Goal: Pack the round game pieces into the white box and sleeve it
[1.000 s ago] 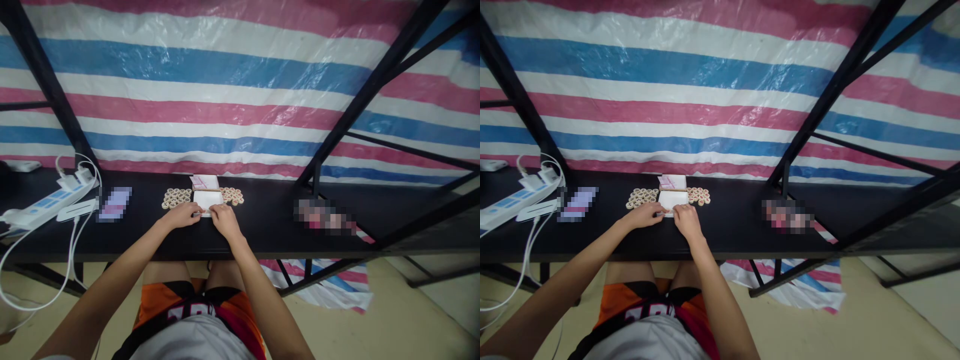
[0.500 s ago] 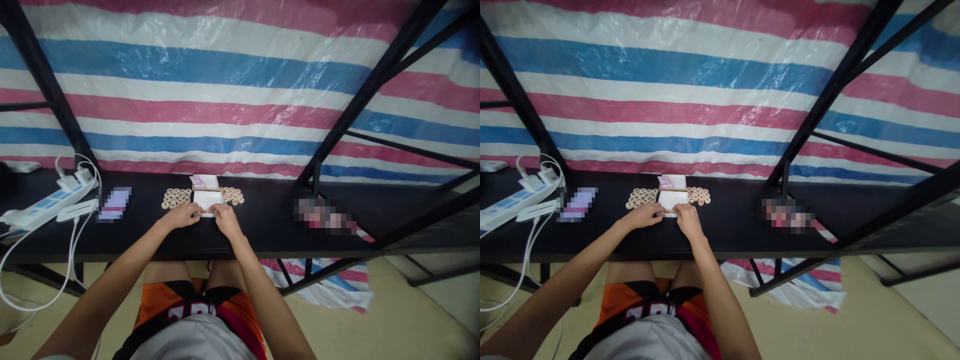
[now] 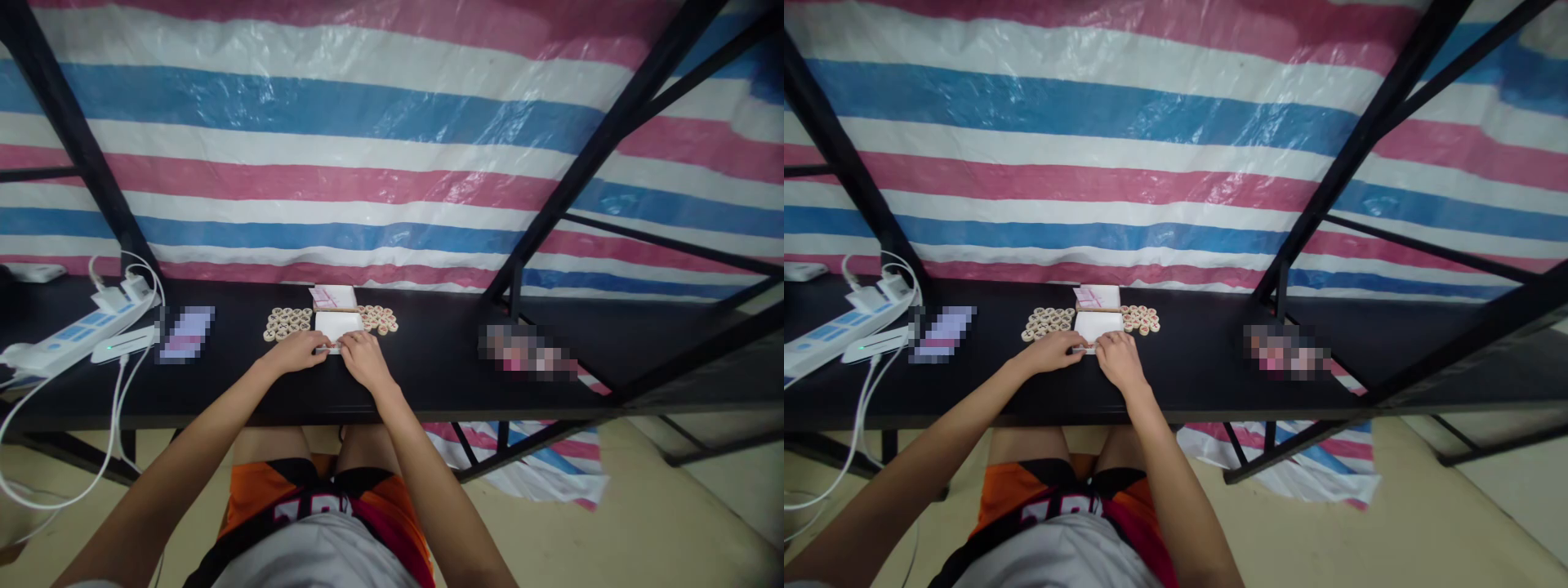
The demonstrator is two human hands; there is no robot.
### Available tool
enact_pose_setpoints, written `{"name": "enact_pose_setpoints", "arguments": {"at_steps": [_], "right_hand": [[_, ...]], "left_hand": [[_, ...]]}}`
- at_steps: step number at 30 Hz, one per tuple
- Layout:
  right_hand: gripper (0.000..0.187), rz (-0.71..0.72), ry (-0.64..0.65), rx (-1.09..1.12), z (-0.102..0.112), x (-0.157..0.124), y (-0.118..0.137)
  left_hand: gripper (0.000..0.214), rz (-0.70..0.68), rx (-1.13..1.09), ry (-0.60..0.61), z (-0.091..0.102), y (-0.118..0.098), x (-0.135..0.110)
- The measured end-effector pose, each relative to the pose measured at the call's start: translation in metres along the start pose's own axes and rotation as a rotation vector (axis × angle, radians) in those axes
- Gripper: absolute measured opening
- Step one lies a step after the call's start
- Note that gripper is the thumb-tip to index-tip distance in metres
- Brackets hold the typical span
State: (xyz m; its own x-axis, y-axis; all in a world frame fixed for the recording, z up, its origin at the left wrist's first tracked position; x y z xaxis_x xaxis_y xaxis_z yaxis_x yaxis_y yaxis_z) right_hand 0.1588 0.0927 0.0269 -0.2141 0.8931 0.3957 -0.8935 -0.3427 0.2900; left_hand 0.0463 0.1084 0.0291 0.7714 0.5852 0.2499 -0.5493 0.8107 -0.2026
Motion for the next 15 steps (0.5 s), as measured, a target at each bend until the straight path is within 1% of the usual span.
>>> {"name": "enact_pose_setpoints", "arguments": {"at_steps": [6,11,13,15], "right_hand": [[0.025,-0.018,0.025,0.005,0.000,-0.001,-0.001],[0.027,-0.014,0.010,0.055,0.001,-0.001,-0.002],[0.028,-0.021,-0.014,0.095,0.003,0.000,-0.005],[0.030,-0.067,-0.080,0.133,0.009,0.001,-0.013]], "left_hand": [[0.026,-0.013,0.015,0.011,0.003,-0.004,0.000],[0.029,-0.017,0.016,0.010,0.003,-0.004,0.000],[0.031,-0.012,0.013,0.009,0.003,-0.004,-0.001],[0.031,-0.005,0.013,0.014,0.003,-0.004,-0.001]]}}
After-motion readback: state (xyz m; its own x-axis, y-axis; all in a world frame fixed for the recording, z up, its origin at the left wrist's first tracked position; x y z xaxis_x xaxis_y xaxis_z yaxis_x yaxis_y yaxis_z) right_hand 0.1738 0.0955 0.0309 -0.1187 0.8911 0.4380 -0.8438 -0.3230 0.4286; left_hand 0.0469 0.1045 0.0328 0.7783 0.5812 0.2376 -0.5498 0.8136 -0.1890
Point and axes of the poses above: each hand's wrist, its own x-axis towards the middle knuckle, its own z-axis out of the back of the hand, y = z × x, the point moved 8 cm from there along x, towards the middle knuckle, and after that the axes turned 7 degrees about -z, right-handed, at the moved point
